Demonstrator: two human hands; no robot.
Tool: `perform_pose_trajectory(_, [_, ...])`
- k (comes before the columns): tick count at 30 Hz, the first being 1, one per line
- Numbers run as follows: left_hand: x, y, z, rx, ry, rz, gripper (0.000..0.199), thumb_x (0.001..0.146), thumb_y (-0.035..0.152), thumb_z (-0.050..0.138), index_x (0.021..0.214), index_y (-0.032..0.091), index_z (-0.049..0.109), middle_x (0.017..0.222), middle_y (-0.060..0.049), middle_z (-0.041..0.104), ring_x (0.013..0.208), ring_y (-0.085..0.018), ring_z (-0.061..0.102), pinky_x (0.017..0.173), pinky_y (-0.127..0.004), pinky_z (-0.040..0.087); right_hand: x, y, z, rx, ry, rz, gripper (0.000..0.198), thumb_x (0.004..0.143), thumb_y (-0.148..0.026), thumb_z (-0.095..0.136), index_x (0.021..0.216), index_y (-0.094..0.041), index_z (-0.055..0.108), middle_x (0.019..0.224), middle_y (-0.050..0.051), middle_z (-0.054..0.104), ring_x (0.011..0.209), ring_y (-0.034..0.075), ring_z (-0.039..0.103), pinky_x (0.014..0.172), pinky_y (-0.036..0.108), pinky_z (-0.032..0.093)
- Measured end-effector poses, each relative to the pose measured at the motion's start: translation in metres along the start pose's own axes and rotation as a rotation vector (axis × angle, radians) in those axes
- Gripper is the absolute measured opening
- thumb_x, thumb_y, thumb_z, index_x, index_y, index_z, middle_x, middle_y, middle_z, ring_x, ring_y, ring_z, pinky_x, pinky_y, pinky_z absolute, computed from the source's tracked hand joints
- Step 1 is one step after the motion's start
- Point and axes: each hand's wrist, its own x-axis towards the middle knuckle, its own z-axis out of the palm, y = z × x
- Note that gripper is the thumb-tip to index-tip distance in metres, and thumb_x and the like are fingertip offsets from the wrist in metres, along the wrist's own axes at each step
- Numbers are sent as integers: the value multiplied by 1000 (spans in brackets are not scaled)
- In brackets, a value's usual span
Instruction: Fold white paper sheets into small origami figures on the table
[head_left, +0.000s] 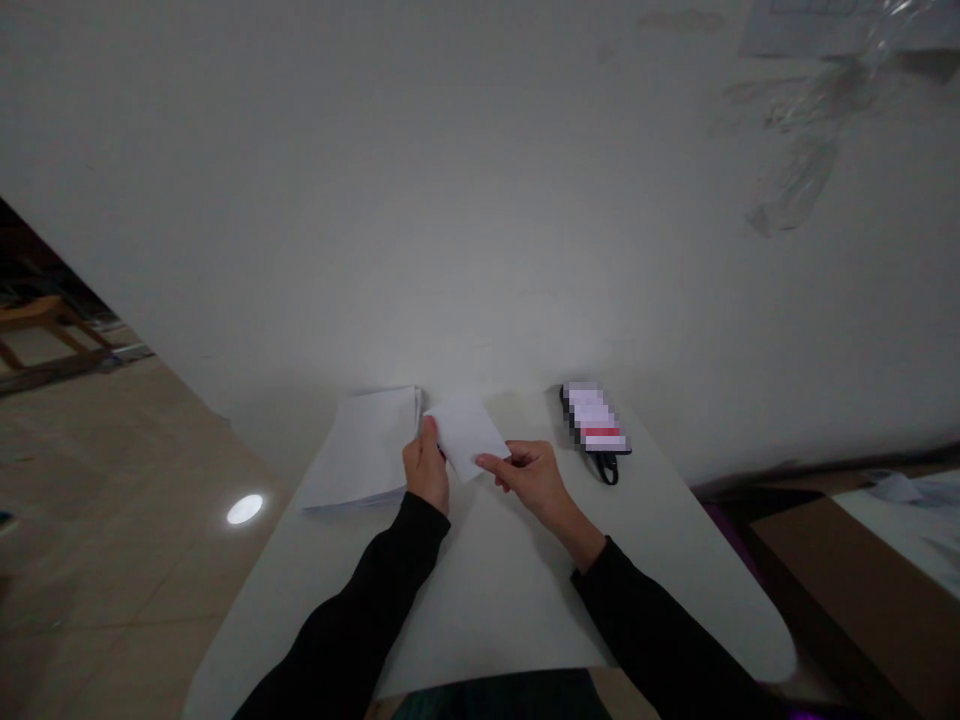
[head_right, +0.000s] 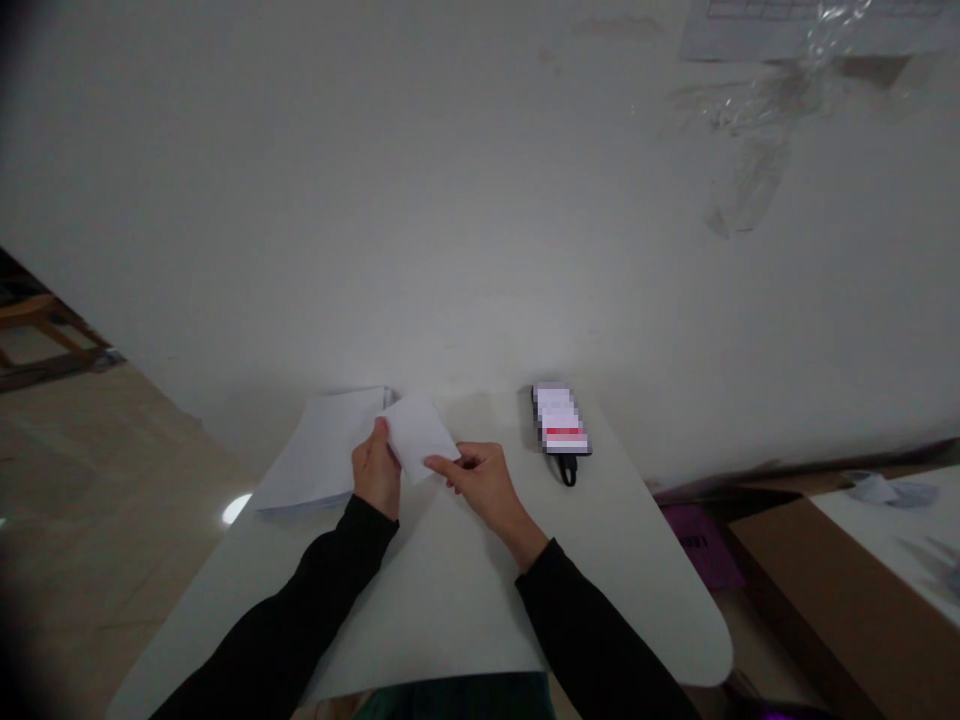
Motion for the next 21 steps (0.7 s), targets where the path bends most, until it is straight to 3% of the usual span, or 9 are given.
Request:
perform_pose_trajectory(2, [2, 9, 1, -78, -10, 20, 50, 80, 59, 54, 84, 11, 65, 75, -5, 65, 64, -14, 60, 55, -24, 44, -1, -1, -1, 18, 8, -8, 35, 67, -46, 75, 54, -16, 62, 43, -4, 51, 38, 7, 40, 40, 21, 28])
perform_pose_trajectory(4, [1, 18, 2, -58, -121, 72, 50, 83, 55, 52, 108, 13, 62, 84, -6, 65, 70, -14, 62, 57, -22, 46, -3, -2, -1, 58, 29, -21, 38, 69, -46, 74, 50, -16, 59, 42, -3, 50, 38, 7, 40, 40, 21, 28])
perform_pose_trajectory(7, [-11, 23, 4, 48, -332, 100, 64, 78, 41, 67, 133, 26, 37, 92, -2, 64, 73, -13, 63, 62, -23, 50, -5, -3, 1, 142, 66, -25, 41, 72, -45, 72, 48, -16, 55, 41, -3, 50, 37, 6, 38, 40, 22, 27])
perform_pose_trajectory(9, [-21, 20, 6, 98, -432, 140, 68, 74, 33, 72, 129, 29, 33, 100, -2, 64, 78, -13, 65, 68, -25, 52, -6, -2, 3, 199, 97, -13, 41, 72, -45, 72, 49, -15, 56, 42, -3, 50, 37, 6, 38, 41, 22, 27])
perform_pose_trajectory(12, [-29, 13, 9, 199, -468, 187, 38, 78, 34, 68, 108, 23, 50, 104, -5, 62, 85, -15, 66, 70, -25, 52, -6, 1, 4, 249, 118, 8, 37, 71, -45, 73, 54, -15, 59, 42, -4, 49, 37, 7, 37, 41, 22, 28])
perform_pose_trajectory(14, [-30, 13, 8, 274, -459, 198, 29, 79, 37, 67, 100, 19, 57, 105, -7, 63, 88, -17, 65, 69, -25, 52, -7, 2, 5, 250, 115, 10, 37, 71, -45, 73, 55, -15, 59, 42, -4, 49, 37, 7, 37, 41, 22, 28])
perform_pose_trajectory(19, [-37, 28, -4, 259, -508, 112, 47, 75, 38, 71, 115, 19, 58, 120, -12, 59, 95, -19, 64, 77, -30, 55, -21, -5, 5, 205, 84, -14, 39, 73, -45, 72, 54, -15, 57, 43, -3, 51, 39, 7, 39, 41, 22, 29])
perform_pose_trajectory(21, [-49, 32, -14, 331, -546, 143, 53, 72, 38, 73, 120, 23, 56, 130, -12, 52, 95, -19, 63, 79, -34, 55, -30, -6, 4, 189, 109, -27, 38, 74, -46, 70, 55, -15, 57, 44, -3, 51, 40, 7, 40, 42, 22, 30])
